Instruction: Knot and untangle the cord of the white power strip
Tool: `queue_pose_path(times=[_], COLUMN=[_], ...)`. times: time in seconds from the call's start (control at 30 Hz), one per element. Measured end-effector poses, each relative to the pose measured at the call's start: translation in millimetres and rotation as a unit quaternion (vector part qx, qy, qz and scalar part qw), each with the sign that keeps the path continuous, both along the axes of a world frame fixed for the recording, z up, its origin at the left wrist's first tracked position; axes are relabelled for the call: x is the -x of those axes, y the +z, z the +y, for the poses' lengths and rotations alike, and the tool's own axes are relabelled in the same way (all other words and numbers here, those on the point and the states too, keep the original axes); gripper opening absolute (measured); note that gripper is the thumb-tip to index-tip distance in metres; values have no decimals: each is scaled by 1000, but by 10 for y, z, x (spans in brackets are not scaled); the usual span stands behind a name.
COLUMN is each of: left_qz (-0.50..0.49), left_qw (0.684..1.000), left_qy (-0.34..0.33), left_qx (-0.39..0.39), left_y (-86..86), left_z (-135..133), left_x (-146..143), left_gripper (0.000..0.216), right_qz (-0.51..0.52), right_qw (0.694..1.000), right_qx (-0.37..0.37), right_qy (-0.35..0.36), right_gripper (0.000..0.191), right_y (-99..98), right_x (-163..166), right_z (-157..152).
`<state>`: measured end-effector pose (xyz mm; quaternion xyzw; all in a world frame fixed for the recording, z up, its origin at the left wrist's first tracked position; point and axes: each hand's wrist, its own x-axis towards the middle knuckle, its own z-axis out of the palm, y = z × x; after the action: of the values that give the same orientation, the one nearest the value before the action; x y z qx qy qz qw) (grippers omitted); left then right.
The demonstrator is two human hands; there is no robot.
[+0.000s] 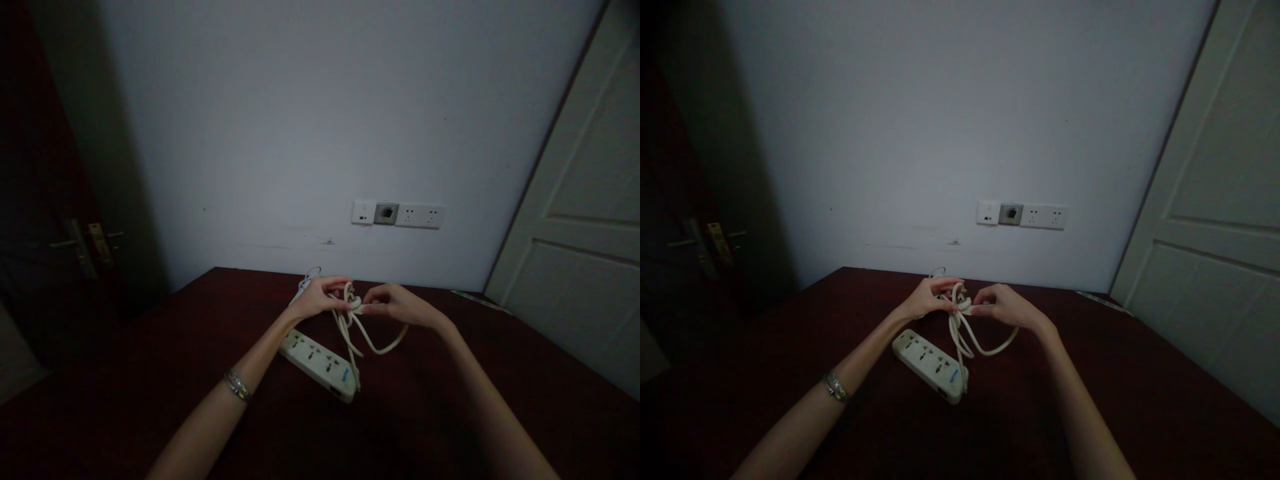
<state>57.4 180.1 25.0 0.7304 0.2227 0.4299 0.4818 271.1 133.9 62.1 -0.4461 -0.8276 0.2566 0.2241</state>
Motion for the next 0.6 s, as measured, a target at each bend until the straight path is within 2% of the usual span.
queue_pose_path(times=[0.2,0.43,0.6], left_qz=[17,61,88], left_qw=[1000,997,991], left_qy=[-16,28,48], left_qx=[-9,-44,-88], left_y=[-2,24,18], left_z=[-10,-36,-52], left_x=[3,-15,-34], left_gripper=[58,58,67], right_qz=[-5,-11,44], right_qw=[1000,998,997], right_qx=[-25,-50,-54], right_qy=[-4,-34,-45], right_gripper=[31,28,28], right_y=[18,20,2], right_x=[38,82,141], right_z=[-21,-40,-34])
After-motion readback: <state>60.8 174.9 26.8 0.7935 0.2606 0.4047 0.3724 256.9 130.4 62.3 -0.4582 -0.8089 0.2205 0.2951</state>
